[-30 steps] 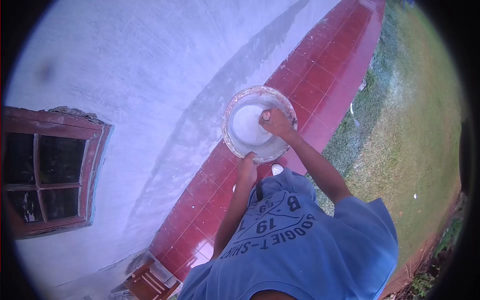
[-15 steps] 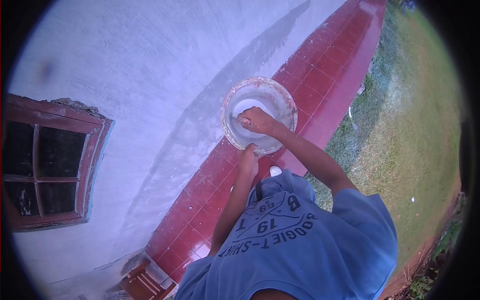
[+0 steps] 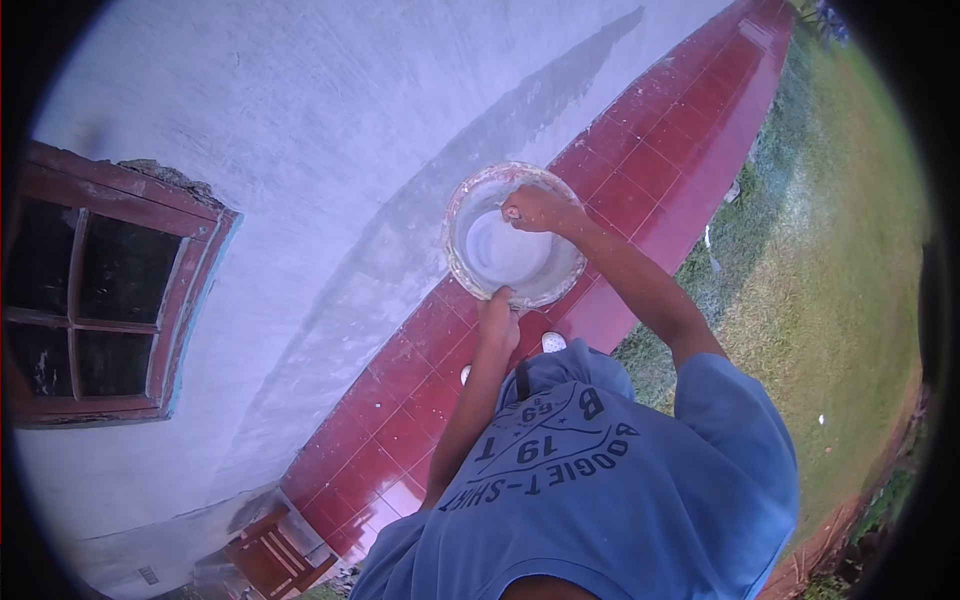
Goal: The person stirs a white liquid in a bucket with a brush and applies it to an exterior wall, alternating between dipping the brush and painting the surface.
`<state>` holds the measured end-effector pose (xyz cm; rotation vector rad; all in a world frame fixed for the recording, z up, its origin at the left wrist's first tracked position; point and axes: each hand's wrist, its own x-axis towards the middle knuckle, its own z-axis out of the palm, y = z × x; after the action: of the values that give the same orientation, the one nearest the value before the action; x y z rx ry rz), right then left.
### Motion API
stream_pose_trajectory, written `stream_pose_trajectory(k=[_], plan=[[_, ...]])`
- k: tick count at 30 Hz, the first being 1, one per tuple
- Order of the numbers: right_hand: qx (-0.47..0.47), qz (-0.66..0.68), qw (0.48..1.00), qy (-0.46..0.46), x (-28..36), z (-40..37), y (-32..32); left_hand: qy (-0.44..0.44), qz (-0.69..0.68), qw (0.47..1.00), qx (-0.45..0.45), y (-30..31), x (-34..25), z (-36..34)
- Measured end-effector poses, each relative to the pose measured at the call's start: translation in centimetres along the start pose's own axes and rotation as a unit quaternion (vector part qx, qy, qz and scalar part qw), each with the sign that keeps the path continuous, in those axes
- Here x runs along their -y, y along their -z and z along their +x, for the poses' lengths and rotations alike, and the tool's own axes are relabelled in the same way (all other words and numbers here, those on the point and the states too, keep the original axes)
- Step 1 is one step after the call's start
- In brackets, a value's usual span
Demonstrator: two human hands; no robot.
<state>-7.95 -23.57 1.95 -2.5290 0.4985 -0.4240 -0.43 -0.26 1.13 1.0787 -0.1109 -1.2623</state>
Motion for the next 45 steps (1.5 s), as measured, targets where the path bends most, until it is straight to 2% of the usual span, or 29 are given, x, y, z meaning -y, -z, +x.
stream_pose_trajectory(k=[1,5,7,9,11,19,22,24,29,33,35,36,39,43,45], plan=[[0.01,-0.017,0.999,-0.034,0.6,0.8,0.0,-0.004,0.0,1.0,-0.003,-0.2,0.0,-0.2],[-0.005,0.01,0.999,-0.045,3.6,1.5,-1.4,-0.002,0.0,1.0,-0.007,0.7,0.1,0.2],[-0.03,0.061,0.997,0.045,5.0,0.9,-2.4,0.001,-0.014,1.0,0.006,1.2,0.1,0.4],[-0.005,0.109,0.993,0.055,5.8,0.4,-3.1,0.002,-0.029,0.999,0.019,1.1,-0.3,0.1],[0.101,0.212,0.968,0.086,6.4,-0.3,-3.4,-0.024,-0.03,0.999,-0.001,1.1,-0.7,-0.6],[0.225,0.204,0.952,0.047,4.8,-0.7,-1.9,-0.026,-0.035,0.998,-0.05,2.7,-1.3,-0.6],[0.125,0.047,0.991,0.032,3.0,1.0,-2.4,-0.038,0.012,0.997,-0.061,2.2,-1.6,-1.2],[0.096,0.036,0.995,0.019,1.5,2.6,-2.5,-0.045,0.01,0.998,-0.053,1.1,-1.4,-0.9],[0.014,-0.002,1.0,0.015,4.8,4.6,-3.0,-0.049,-0.013,0.997,-0.052,1.5,-0.4,0.3],[0.055,0.076,0.994,0.064,7.1,3.3,-4.9,-0.043,-0.015,0.997,-0.057,2.2,-0.6,0.0],[0.14,0.193,0.967,0.087,7.6,2.1,-5.5,-0.048,-0.018,0.997,-0.061,1.8,-1.3,-0.6],[0.193,0.202,0.958,0.064,8.3,1.5,-4.3,-0.05,-0.023,0.996,-0.065,1.8,-1.4,-0.8],[0.196,0.257,0.941,0.101,5.6,0.4,-5.4,-0.04,-0.03,0.997,-0.066,3.7,-0.7,0.3],[0.205,0.214,0.951,0.087,2.8,1.2,-4.4,-0.058,-0.039,0.995,-0.072,3.3,-1.0,-0.1],[0.159,0.088,0.982,0.054,1.6,2.0,-4.0,-0.051,-0.022,0.996,-0.072,3.0,-0.9,-0.1]])
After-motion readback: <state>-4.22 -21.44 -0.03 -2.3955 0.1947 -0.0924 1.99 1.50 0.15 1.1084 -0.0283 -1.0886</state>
